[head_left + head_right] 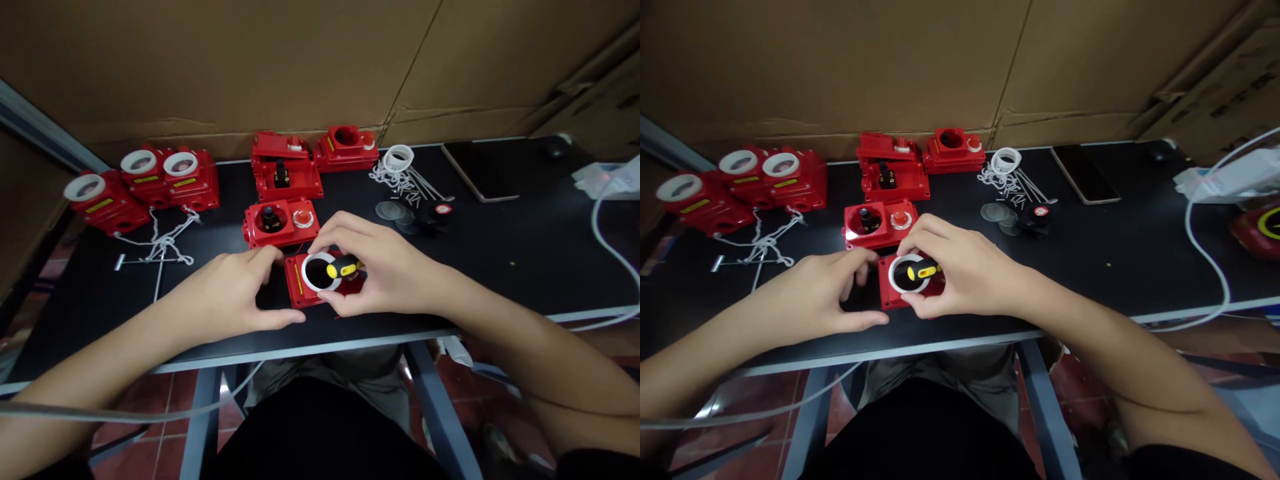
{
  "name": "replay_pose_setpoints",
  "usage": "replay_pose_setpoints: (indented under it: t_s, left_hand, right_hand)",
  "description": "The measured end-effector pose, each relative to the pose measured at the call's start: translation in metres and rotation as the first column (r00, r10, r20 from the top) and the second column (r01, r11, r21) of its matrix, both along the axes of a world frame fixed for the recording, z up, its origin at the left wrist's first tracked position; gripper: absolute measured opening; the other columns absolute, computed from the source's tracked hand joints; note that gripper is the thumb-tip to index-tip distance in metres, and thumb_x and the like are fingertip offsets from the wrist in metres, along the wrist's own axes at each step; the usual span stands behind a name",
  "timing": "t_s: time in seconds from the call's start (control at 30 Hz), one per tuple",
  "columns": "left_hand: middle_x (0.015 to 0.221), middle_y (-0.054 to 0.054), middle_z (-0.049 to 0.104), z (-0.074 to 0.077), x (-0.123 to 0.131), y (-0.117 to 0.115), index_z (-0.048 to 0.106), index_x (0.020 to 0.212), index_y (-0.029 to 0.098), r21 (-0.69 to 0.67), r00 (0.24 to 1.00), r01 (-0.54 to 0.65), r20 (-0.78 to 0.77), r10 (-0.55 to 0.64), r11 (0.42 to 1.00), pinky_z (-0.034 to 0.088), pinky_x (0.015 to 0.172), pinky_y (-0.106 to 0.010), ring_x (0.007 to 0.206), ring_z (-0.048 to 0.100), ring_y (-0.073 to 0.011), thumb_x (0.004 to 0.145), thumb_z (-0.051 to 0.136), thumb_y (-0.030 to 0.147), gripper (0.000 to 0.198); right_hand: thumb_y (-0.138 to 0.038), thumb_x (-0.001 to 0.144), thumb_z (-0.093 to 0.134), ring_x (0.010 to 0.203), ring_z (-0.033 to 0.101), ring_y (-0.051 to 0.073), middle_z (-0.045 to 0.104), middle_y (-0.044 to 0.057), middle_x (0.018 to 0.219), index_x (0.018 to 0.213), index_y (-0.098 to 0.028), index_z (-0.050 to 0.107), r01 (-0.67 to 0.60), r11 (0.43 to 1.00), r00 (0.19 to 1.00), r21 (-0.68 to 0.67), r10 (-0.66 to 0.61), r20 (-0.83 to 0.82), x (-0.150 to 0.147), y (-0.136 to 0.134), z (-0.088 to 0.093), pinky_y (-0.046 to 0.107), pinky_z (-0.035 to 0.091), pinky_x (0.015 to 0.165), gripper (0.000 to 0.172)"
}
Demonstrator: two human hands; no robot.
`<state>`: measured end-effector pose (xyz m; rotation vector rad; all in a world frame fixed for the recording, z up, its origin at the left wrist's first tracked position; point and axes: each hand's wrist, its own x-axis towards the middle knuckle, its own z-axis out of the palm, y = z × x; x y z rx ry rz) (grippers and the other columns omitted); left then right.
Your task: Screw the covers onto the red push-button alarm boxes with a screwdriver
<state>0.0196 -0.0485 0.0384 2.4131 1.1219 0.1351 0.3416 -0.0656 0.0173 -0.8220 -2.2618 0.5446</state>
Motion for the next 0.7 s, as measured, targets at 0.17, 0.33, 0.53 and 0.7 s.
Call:
replay_pose_setpoints:
  t_s: [0.17,0.33,0.53,0.7]
  left_hand:
    - [0.111,-0.005,0.085,-0.013,0.005,0.0,0.078,0.15,0.023,0.014,0.992,0.01,0.126,-0.012,1.0,0.066,0.086,-0.041,0.08,0.079,-0.0289,0.096,0.098,0.078,0.08]
    - [0.103,-0.001,0.082,-0.019,0.0,0.0,0.076,0.132,0.023,0.058,0.971,0.078,0.224,-0.089,0.995,0.066,0.084,-0.038,0.074,0.077,-0.0238,0.1,0.094,0.058,0.051]
    - [0.1,0.001,0.078,-0.019,-0.001,0.005,0.071,0.118,0.025,0.11,0.951,0.193,0.225,-0.214,0.975,0.064,0.08,-0.033,0.077,0.074,-0.0221,0.096,0.101,0.049,0.044]
    - [0.112,-0.002,0.085,-0.018,-0.001,0.006,0.074,0.127,0.024,0.109,0.943,0.21,0.241,-0.23,0.972,0.065,0.081,-0.031,0.082,0.079,-0.0214,0.096,0.1,0.042,0.044]
  right_hand:
    - [-0.029,0.101,0.099,0.114,0.091,0.024,0.09,0.013,0.14,0.147,-0.021,0.081,-0.055,0.997,0.996,0.05,0.058,-0.066,-0.008,0.0,-0.009,0.034,0.077,0.096,0.05]
    - [-0.024,0.101,0.1,0.122,0.095,0.025,0.095,0.013,0.141,0.148,-0.02,0.081,-0.095,0.995,0.985,0.031,0.099,-0.14,-0.011,-0.001,-0.016,0.034,0.08,0.106,0.051]
    - [-0.023,0.105,0.1,0.14,0.096,0.028,0.095,0.014,0.155,0.157,-0.021,0.085,-0.243,0.969,0.96,-0.053,0.233,-0.153,-0.003,0.003,-0.008,0.038,0.078,0.124,0.054]
    - [-0.004,0.102,0.091,0.139,0.095,0.022,0.095,0.011,0.155,0.161,-0.023,0.084,-0.361,0.925,0.93,-0.116,0.348,-0.116,0.002,0.007,0.003,0.028,0.075,0.117,0.062]
